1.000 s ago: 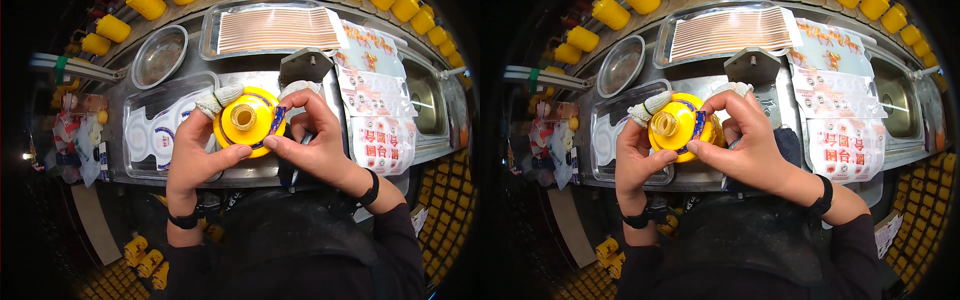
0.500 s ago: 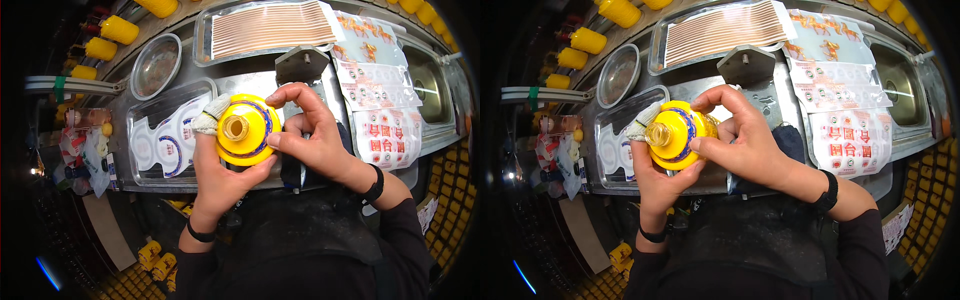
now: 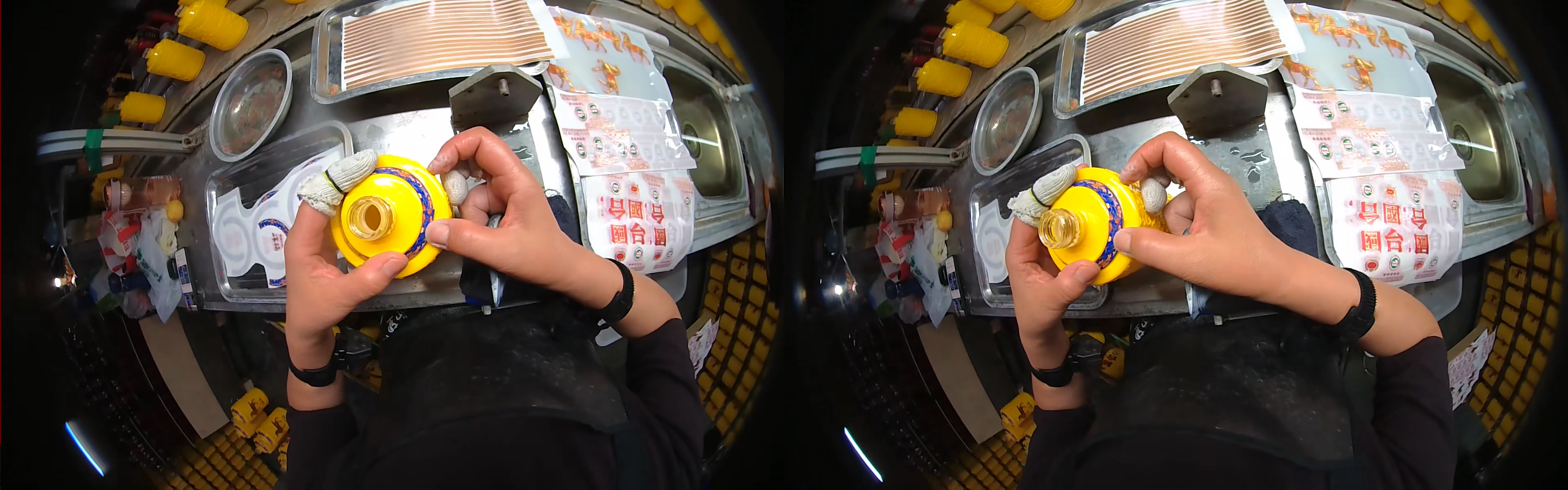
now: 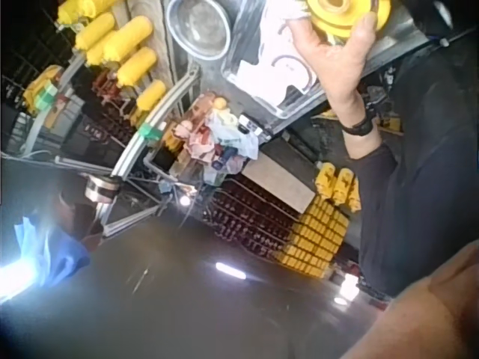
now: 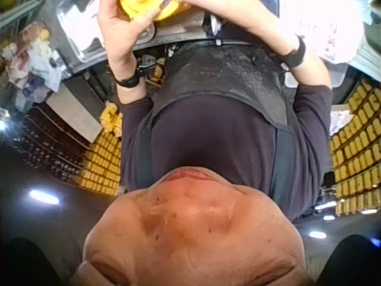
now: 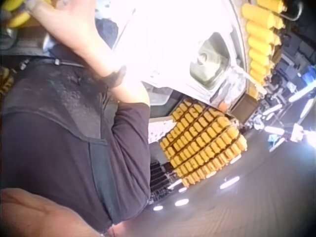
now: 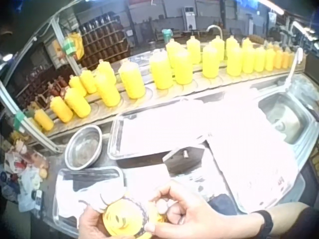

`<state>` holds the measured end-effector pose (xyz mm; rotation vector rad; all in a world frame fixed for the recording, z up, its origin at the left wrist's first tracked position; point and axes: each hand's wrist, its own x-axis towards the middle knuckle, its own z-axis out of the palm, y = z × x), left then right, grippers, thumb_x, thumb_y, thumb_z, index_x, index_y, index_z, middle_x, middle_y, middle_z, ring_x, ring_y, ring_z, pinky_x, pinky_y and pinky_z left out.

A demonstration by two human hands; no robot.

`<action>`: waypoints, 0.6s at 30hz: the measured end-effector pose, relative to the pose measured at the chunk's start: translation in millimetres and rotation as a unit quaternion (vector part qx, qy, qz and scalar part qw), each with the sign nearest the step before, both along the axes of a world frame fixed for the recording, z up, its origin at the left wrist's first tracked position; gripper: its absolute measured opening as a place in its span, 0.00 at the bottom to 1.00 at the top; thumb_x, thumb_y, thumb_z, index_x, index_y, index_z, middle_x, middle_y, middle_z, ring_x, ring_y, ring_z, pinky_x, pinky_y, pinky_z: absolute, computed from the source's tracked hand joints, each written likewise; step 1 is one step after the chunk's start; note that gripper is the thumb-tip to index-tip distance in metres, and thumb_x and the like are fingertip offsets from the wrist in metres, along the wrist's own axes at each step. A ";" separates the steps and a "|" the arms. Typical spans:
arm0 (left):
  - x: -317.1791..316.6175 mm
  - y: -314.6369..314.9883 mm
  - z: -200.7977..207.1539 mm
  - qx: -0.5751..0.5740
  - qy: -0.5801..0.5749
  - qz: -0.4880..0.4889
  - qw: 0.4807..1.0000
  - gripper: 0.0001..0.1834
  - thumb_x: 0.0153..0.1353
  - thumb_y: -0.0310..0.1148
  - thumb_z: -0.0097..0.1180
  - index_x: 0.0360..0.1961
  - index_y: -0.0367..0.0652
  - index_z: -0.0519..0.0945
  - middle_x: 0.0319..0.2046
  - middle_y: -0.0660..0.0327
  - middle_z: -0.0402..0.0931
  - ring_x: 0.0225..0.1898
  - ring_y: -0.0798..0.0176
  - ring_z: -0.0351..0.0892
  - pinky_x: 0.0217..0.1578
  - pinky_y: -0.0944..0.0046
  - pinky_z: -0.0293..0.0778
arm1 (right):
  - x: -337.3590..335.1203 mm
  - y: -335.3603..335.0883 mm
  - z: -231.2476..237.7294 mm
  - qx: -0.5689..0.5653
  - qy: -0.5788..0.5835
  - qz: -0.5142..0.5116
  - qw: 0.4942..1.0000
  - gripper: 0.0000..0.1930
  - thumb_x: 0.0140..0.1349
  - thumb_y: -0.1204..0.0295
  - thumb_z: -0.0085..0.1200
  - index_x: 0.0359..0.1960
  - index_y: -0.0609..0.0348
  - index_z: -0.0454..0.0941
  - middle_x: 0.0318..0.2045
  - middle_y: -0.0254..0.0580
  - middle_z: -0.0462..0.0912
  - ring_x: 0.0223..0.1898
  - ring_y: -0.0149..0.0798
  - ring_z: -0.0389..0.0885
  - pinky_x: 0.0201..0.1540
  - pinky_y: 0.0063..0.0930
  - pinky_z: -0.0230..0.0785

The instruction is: Manually applying adhesive labels and decorative stickers to yellow liquor bottles in a factory setting.

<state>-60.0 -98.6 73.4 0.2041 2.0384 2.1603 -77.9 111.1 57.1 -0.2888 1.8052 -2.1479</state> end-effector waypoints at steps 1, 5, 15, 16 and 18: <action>-0.5 0.6 -0.9 -0.005 0.007 0.002 1.000 0.42 0.45 0.30 0.72 0.62 0.35 0.66 0.58 0.55 0.69 0.60 0.59 0.70 0.61 0.60 0.65 | 0.1 -0.8 -0.9 -0.018 0.002 -0.017 1.000 0.22 0.50 0.76 0.64 0.46 0.57 0.68 0.41 0.26 0.73 0.16 0.13 0.58 0.18 0.13 0.49; 0.7 -0.7 -3.4 -0.008 0.023 0.006 1.000 0.42 0.45 0.29 0.72 0.62 0.35 0.66 0.58 0.55 0.69 0.60 0.60 0.70 0.61 0.60 0.65 | -0.5 -2.9 -1.6 -0.034 -0.006 -0.017 0.999 0.22 0.50 0.76 0.64 0.46 0.57 0.68 0.40 0.27 0.72 0.16 0.12 0.58 0.17 0.13 0.49; 0.2 1.4 -5.9 -0.001 0.039 0.005 0.999 0.43 0.43 0.28 0.72 0.62 0.35 0.66 0.58 0.55 0.69 0.59 0.59 0.70 0.60 0.59 0.66 | -1.9 0.2 -1.7 -0.014 0.000 0.014 1.000 0.24 0.52 0.76 0.65 0.49 0.58 0.66 0.43 0.30 0.70 0.19 0.13 0.62 0.20 0.10 0.53; 0.4 1.4 -5.6 0.000 0.039 0.005 0.999 0.43 0.43 0.28 0.72 0.62 0.35 0.66 0.58 0.55 0.69 0.59 0.59 0.70 0.60 0.59 0.67 | -2.3 1.4 -0.7 0.002 -0.012 0.029 0.999 0.26 0.51 0.77 0.65 0.50 0.59 0.65 0.48 0.32 0.68 0.22 0.13 0.66 0.23 0.07 0.58; 1.0 0.8 -6.0 0.001 0.039 0.006 0.999 0.43 0.43 0.28 0.72 0.62 0.35 0.66 0.58 0.55 0.69 0.59 0.59 0.70 0.60 0.59 0.67 | -2.4 2.8 0.1 -0.003 -0.013 0.038 0.999 0.26 0.51 0.77 0.66 0.50 0.59 0.65 0.48 0.32 0.67 0.22 0.13 0.66 0.23 0.07 0.58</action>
